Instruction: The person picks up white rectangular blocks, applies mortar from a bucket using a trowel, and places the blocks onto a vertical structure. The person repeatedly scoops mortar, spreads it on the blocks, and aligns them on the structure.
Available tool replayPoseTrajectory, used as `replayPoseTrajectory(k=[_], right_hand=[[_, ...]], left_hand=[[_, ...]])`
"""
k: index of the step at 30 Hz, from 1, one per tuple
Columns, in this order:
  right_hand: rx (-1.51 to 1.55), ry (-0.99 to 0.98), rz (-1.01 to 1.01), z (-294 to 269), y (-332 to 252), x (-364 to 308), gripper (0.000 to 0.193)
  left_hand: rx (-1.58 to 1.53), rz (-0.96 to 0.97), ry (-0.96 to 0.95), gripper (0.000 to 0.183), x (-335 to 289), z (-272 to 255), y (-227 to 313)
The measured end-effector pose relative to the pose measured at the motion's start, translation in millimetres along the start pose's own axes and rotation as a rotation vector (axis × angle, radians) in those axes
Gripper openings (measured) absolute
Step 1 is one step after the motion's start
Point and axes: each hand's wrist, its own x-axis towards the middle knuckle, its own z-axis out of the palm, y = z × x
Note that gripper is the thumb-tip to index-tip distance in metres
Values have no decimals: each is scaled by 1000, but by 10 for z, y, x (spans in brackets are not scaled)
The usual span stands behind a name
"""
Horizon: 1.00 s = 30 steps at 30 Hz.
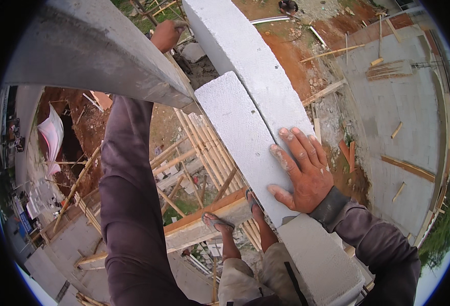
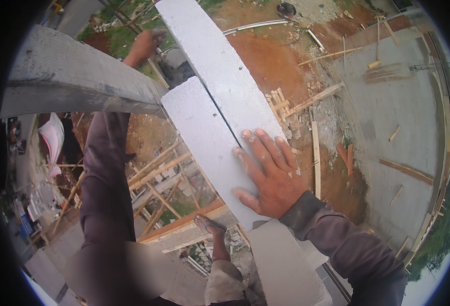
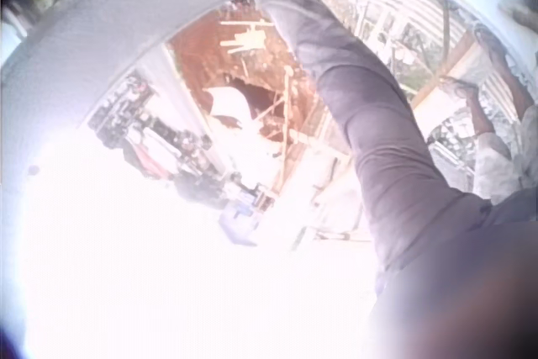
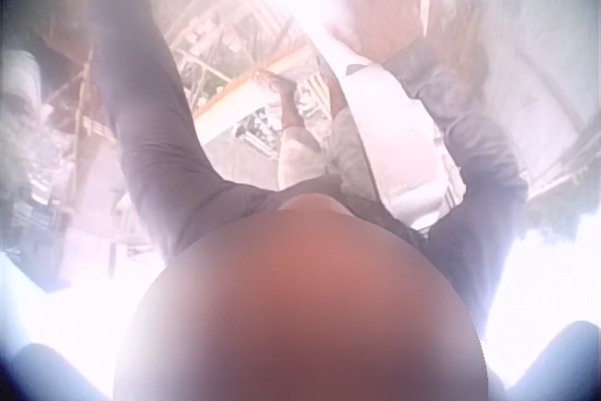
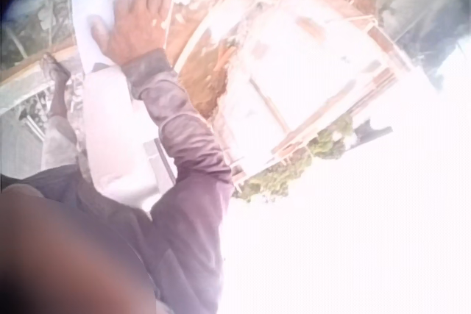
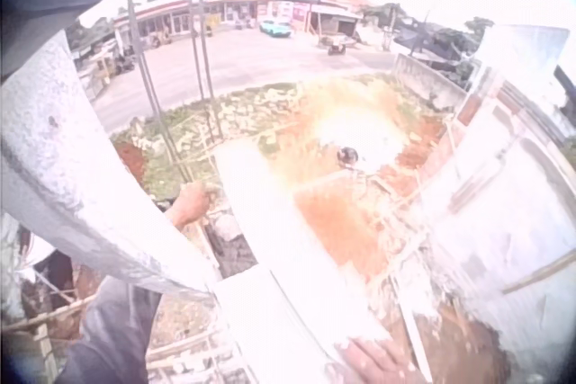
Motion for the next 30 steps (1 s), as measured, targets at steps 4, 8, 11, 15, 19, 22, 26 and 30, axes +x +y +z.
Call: replayPoseTrajectory(k=[4,8,11,15,19,22,26,30], right_hand=[[-46,-1,-29,41,4,-26,70],[-72,36,-27,78,26,-26,71],[-64,52,-12,81,21,-36,71],[-101,56,-42,53,4,-27,71],[-119,52,-36,54,-27,-10,70],[-83,117,-103,88,-17,-11,68],[-23,116,-181,107,79,32,66],[-55,-34,-256,-74,221,74,67]], left_hand=[[-1062,14,441,33,-753,-182,-7],[-599,-326,690,23,-1743,-114,238],[-961,-562,664,23,-2626,234,695],[-914,-815,478,24,-4033,679,1379],[-662,-996,253,31,-5492,736,2007],[-645,-946,328,29,-6465,497,2418],[-569,-1229,265,24,-7544,74,2773],[-452,-1373,386,22,-8384,-189,3048]])
